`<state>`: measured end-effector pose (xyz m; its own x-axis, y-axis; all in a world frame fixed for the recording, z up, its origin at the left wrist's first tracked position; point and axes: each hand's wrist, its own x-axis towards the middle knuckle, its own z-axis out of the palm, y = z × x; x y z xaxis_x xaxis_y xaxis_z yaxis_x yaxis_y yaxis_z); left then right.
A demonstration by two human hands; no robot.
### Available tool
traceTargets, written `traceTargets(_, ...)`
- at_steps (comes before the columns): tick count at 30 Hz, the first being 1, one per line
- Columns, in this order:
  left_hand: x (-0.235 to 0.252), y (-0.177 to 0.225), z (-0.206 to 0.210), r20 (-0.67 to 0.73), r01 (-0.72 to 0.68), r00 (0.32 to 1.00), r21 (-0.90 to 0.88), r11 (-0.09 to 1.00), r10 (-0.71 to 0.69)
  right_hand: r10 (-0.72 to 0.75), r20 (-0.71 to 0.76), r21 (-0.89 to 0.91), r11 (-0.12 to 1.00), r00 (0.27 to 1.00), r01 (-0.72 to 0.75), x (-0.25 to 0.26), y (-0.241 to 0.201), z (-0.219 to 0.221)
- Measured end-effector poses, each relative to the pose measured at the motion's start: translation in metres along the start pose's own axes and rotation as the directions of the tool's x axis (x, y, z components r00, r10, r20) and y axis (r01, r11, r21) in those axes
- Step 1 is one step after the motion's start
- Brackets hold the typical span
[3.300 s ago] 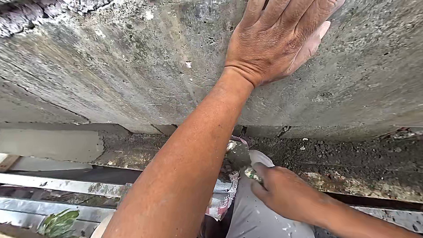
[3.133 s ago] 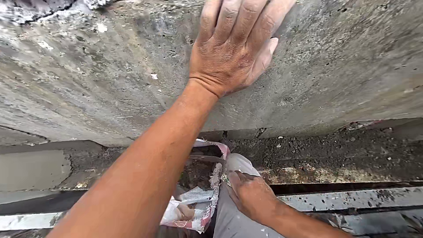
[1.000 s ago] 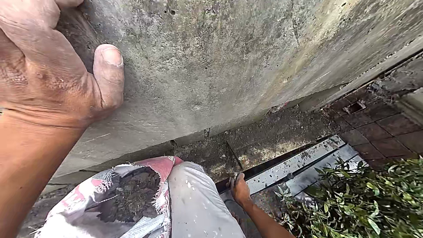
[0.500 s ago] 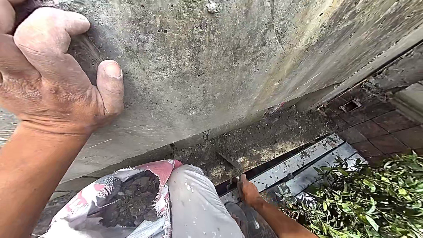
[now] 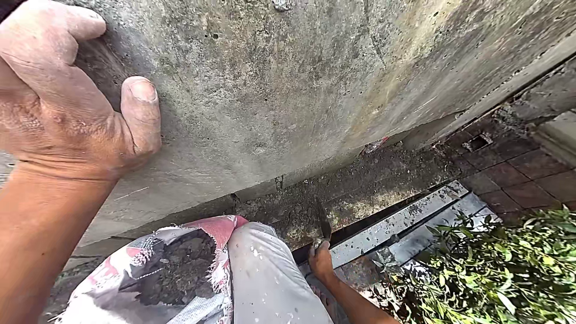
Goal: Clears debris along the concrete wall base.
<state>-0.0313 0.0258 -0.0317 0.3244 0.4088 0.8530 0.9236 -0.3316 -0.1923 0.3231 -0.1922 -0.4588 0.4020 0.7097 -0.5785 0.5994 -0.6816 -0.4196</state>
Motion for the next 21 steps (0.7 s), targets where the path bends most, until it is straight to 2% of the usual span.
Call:
traceTargets(3, 0.006, 0.003, -0.005, -0.08, -0.017, 0.997, 0.065, 0.998, 0.022, -0.048, -0.033, -0.129, 0.991, 0.998, 0.043, 0.002, -0.005, -0.025)
traceTargets(6, 0.006, 0.006, -0.008, -0.062, -0.03, 0.997, 0.077, 0.997, 0.035, -0.036, 0.031, -0.307, 0.951, 0.999, 0.044, 0.017, -0.042, -0.063)
traceTargets(8, 0.005, 0.006, -0.007, -0.043, -0.013, 0.999, 0.056, 0.998, 0.016, -0.023, 0.076, -0.423, 0.905, 0.997, 0.053, 0.027, -0.053, -0.066)
traceTargets(11, 0.005, 0.009, -0.007, -0.057, -0.005, 0.998, 0.054, 0.999, 0.009, -0.039, 0.139, -0.468, 0.878, 0.989, 0.101, 0.022, -0.021, -0.05)
traceTargets(13, 0.008, 0.012, -0.011, -0.072, -0.014, 0.997, 0.063, 0.998, 0.019, -0.06, 0.18, -0.442, 0.887, 0.982, 0.135, 0.012, 0.006, -0.046)
traceTargets(16, 0.008, 0.009, -0.009, -0.055, -0.01, 0.998, 0.053, 0.999, 0.013, -0.104, 0.1, -0.275, 0.953, 0.99, 0.128, -0.002, 0.036, -0.045)
traceTargets(18, 0.002, 0.003, -0.003, 0.0, 0.001, 1.0, 0.039, 0.999, -0.001, -0.029, 0.0, -0.069, 0.997, 1.0, 0.029, -0.011, 0.043, -0.038)
traceTargets(21, -0.001, 0.002, -0.002, 0.062, 0.016, 0.998, 0.004, 1.0, -0.016, 0.173, -0.025, 0.223, 0.961, 0.985, -0.164, -0.012, 0.033, -0.028)
